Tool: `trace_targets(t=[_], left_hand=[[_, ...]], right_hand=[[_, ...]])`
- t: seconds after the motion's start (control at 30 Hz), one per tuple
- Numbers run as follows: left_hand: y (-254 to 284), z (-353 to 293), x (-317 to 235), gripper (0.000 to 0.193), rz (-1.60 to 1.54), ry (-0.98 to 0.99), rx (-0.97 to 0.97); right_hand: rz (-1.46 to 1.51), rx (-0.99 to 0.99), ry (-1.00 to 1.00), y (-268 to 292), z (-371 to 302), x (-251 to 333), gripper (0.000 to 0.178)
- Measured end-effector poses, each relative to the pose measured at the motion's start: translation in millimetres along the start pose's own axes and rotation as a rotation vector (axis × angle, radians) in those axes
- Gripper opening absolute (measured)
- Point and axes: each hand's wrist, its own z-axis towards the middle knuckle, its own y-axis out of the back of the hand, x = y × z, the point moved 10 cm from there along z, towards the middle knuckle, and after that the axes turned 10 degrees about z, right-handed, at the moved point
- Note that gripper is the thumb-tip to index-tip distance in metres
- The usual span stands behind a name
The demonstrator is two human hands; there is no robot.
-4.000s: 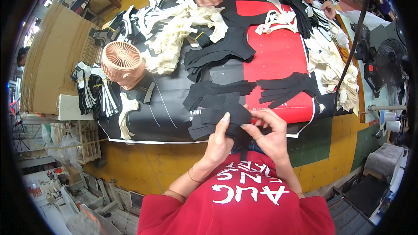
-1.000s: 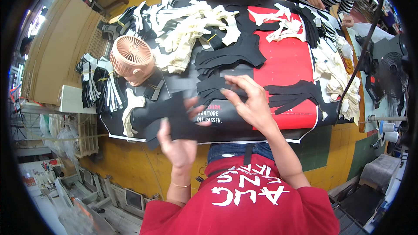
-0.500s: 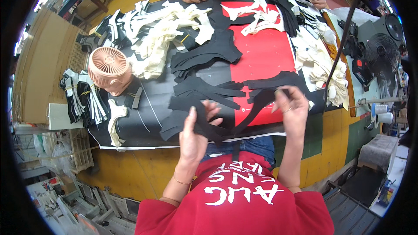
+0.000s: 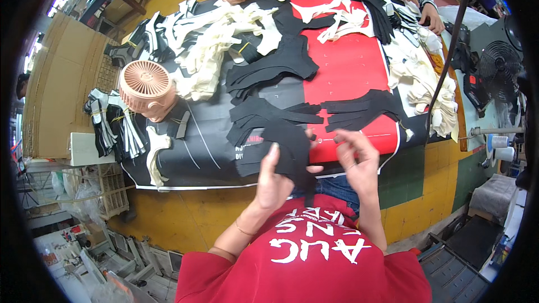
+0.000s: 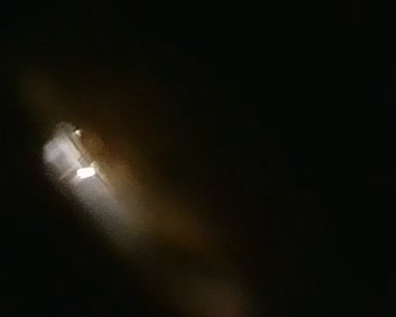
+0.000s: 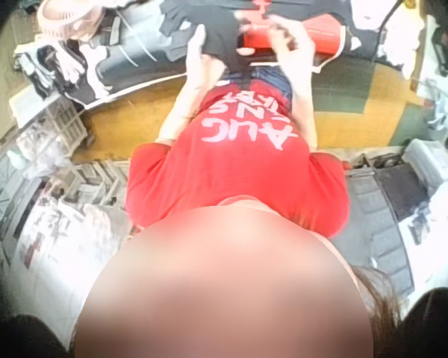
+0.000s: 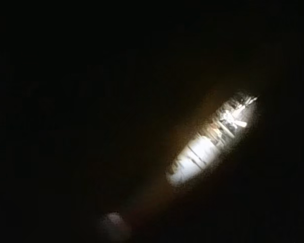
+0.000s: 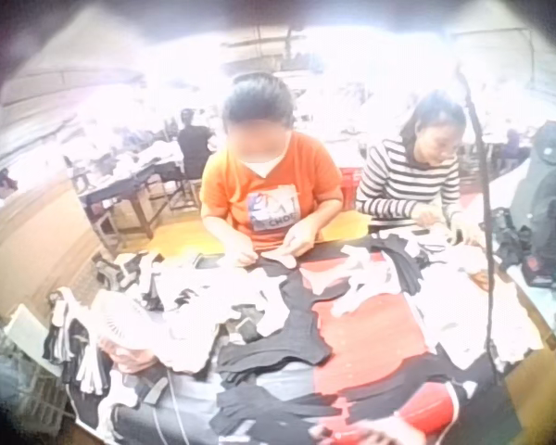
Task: The person sorts black and white fabric pieces on a table, separating them into piles. They use scissors to cut a bundle of white fabric strips and then place individual white strips onto black fabric pieces. The person continues to handle and arrange the fabric pieces throughout the clip.
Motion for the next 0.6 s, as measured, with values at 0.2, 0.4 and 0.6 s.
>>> trace_targets(t=[0.2,0.4,0.6], left_hand=[[1,-3,1,0.060,0.030,-0.008,-0.032],[73,-29,-42,0.060,-0.003,-0.302,-0.399],[87,-62,-91,0.074,-0.091,-0.597,-0.325]], right_hand=[[0.070,0.099,-0.042,-52,3,22,0.015],[0.308,0.059,-0.112,-54,37,18,0.013],[-0.269,0.306,0.169,-120,79,21,0.037]])
